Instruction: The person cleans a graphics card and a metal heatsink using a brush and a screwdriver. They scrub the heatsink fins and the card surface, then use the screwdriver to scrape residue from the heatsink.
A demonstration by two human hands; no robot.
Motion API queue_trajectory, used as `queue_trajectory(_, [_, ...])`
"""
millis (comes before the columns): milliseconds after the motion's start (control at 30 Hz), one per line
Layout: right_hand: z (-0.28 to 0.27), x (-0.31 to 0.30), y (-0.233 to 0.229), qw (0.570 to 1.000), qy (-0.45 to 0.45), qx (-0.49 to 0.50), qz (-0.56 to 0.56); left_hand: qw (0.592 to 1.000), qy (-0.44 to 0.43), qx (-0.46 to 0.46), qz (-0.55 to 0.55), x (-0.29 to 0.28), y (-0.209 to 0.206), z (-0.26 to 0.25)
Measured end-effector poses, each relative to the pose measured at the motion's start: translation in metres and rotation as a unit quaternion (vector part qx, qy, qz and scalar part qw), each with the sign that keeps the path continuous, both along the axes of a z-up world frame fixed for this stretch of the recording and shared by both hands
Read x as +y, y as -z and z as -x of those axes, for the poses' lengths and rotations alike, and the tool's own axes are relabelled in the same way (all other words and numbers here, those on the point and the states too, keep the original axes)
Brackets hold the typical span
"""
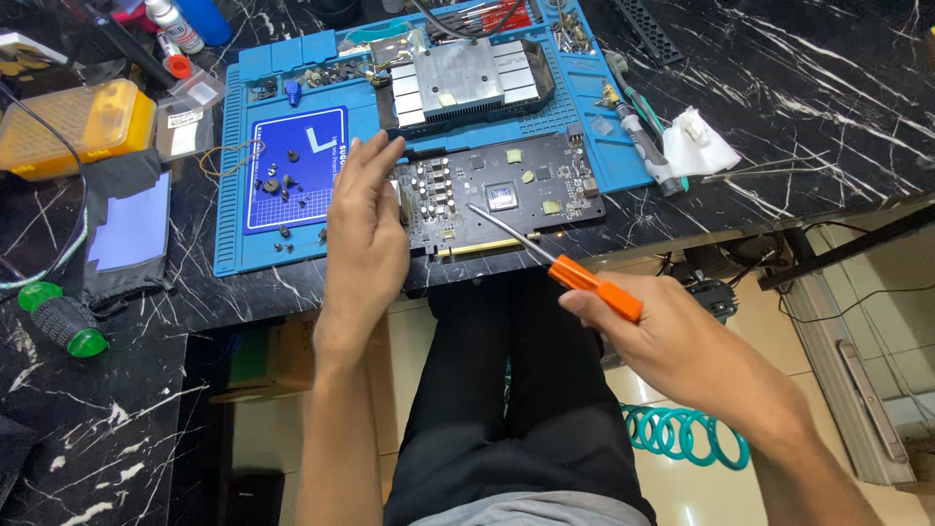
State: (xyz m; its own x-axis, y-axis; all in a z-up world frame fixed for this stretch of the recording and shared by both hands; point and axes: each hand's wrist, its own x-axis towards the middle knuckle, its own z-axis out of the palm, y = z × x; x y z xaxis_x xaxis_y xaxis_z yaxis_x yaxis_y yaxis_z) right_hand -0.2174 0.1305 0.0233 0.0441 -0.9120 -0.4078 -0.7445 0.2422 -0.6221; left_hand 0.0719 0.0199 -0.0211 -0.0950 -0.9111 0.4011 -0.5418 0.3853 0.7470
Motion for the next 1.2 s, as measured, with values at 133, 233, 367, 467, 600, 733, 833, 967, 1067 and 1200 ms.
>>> queue_trajectory(133, [0.006, 0.006, -0.001, 0.998, -0.038, -0.026, -0.035, 0.998, 0.010, -0.052, 0.023, 0.008, -0.013, 0.010])
queue_trajectory(233, [0.010, 0.005, 0.000, 1.000, -0.017, 0.003, -0.017, 0.998, 0.023, -0.065, 0.015, 0.011, -0.020, 0.017])
queue_trajectory(367, [0.013, 0.007, 0.006, 1.000, -0.005, 0.005, -0.027, 0.996, 0.026, -0.082, 0.031, 0.011, -0.025, 0.017])
queue_trajectory(467, [0.024, 0.007, 0.019, 1.000, -0.024, 0.003, 0.009, 0.992, 0.026, -0.108, 0.055, 0.008, -0.030, 0.017])
queue_trajectory(600, [0.025, 0.008, 0.017, 1.000, -0.019, -0.013, 0.014, 0.986, 0.046, -0.142, 0.067, 0.001, -0.049, 0.021])
queue_trajectory(733, [0.028, 0.007, 0.021, 0.999, -0.024, -0.009, 0.021, 0.980, 0.055, -0.167, 0.089, -0.013, -0.056, 0.025])
queue_trajectory(833, [0.031, 0.009, 0.020, 0.999, -0.014, -0.028, 0.009, 0.979, 0.068, -0.175, 0.080, -0.017, -0.057, 0.030])
queue_trajectory(967, [0.035, 0.014, 0.016, 0.993, 0.045, -0.109, 0.005, 0.977, 0.081, -0.174, 0.090, -0.012, -0.051, 0.036])
queue_trajectory(1067, [0.055, 0.026, 0.025, 0.970, 0.099, -0.216, 0.047, 0.980, 0.109, -0.141, 0.088, 0.012, -0.059, 0.046])
queue_trajectory(1200, [0.088, 0.061, 0.089, 0.897, 0.066, -0.409, 0.153, 0.973, 0.215, -0.024, 0.079, 0.062, -0.077, 0.068])
